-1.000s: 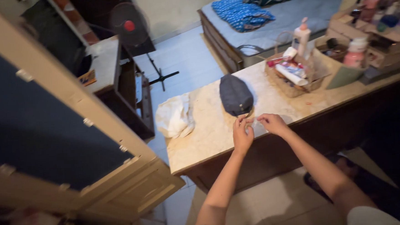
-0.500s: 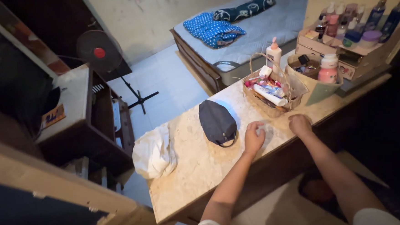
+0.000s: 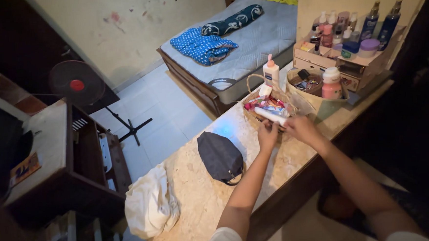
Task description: Organizing personal care products and clothes by moving them between a closet and a vanity table.
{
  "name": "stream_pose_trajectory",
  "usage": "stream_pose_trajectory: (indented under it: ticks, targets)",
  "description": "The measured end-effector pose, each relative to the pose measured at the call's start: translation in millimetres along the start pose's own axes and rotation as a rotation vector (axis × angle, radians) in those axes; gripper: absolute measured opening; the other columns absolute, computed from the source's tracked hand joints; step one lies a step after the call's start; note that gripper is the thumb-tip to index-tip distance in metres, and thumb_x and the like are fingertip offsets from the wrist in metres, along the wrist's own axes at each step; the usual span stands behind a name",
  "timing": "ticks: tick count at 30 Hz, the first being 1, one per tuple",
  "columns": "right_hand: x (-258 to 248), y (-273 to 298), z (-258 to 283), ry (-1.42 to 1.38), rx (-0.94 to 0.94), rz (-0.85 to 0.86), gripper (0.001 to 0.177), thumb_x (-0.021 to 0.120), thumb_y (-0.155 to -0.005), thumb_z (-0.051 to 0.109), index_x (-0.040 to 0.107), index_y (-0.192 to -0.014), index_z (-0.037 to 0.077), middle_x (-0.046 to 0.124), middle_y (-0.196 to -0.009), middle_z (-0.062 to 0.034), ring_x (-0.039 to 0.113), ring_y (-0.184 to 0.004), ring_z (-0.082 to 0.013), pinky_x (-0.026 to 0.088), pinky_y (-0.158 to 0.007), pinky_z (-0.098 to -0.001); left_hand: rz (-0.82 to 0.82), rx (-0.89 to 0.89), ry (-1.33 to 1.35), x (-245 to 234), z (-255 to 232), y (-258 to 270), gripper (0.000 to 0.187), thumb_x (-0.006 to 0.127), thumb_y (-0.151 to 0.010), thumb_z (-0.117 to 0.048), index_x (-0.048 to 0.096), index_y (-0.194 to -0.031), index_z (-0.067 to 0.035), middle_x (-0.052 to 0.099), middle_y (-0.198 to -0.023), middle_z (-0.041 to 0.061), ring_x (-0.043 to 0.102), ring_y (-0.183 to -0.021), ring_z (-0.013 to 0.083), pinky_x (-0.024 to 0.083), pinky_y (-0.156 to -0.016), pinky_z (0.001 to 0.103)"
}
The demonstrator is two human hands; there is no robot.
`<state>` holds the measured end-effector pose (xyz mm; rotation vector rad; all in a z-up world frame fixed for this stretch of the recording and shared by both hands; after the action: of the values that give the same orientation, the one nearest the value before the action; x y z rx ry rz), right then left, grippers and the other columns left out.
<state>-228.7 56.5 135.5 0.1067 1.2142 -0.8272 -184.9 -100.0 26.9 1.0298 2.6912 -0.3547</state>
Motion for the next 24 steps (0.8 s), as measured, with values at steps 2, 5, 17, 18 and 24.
stream_pose_trajectory:
  ticks: [2,5,17,18,24]
  targets:
    - [14,-29,-11,0.013,0.007,-0.043,0.016,0.063,-0.088,0.023,0.077,-0.090,0.014,0.076,-0.090,-0.0161,0.073,-0.093,-0.0382,0.058,-0.082,-0.0487,-0.003,-0.043,-0.018,1,-8,-6,0.063,0.070,-0.086,-0.055,0.059,-0.131,-0.012,0.062,-0.126,0.020,0.059,-0.126,0.0373,0.047,-0.110,0.047]
    - [40,-60,-17,0.120,-0.037,-0.099,0.020,0.063,-0.089,0.019,0.077,-0.101,0.022,0.075,-0.106,-0.0041,0.075,-0.098,-0.0293,0.060,-0.088,-0.0424,0.001,-0.113,-0.060,0,-16,-11,0.071,0.069,-0.086,-0.058,0.051,-0.138,-0.013,0.052,-0.138,0.019,0.056,-0.130,0.0400,0.045,-0.113,0.050]
    - [-19,-73,-90,-0.237,-0.209,-0.528,0.025,0.064,-0.090,0.013,0.076,-0.093,0.034,0.072,-0.087,0.0110,0.071,-0.085,-0.0166,0.055,-0.081,-0.0297,0.065,-0.152,-0.285,12,-13,-52,0.089,0.071,-0.083,-0.038,0.032,-0.157,-0.005,0.041,-0.147,0.028,0.051,-0.133,0.0499,0.046,-0.108,0.058]
    - [-17,-81,-112,-0.238,-0.221,-0.575,0.024,0.063,-0.091,0.009,0.075,-0.091,0.030,0.071,-0.087,0.0090,0.071,-0.086,-0.0180,0.056,-0.083,-0.0304,0.025,-0.111,-0.273,9,-16,-57,0.089,0.069,-0.083,-0.038,0.034,-0.158,-0.005,0.038,-0.151,0.030,0.046,-0.138,0.0500,0.042,-0.111,0.057]
    - [-80,-69,-99,0.155,-0.126,-0.765,0.030,0.068,-0.083,0.021,0.073,-0.112,0.027,0.064,-0.114,-0.0023,0.063,-0.101,-0.0297,0.049,-0.087,-0.0443,-0.003,-0.146,-0.278,-8,-31,-38,0.098,0.050,-0.095,-0.059,0.015,-0.161,0.004,0.009,-0.167,0.032,0.018,-0.153,0.0476,0.023,-0.120,0.062]
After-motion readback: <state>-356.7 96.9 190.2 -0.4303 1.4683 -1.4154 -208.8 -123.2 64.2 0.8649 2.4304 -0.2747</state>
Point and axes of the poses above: each hand's wrist, its own y-axis away from the middle knuckle, its own x-axis out of the palm, z = x × y, the point moved 8 cm from there along -y, towards the middle knuckle
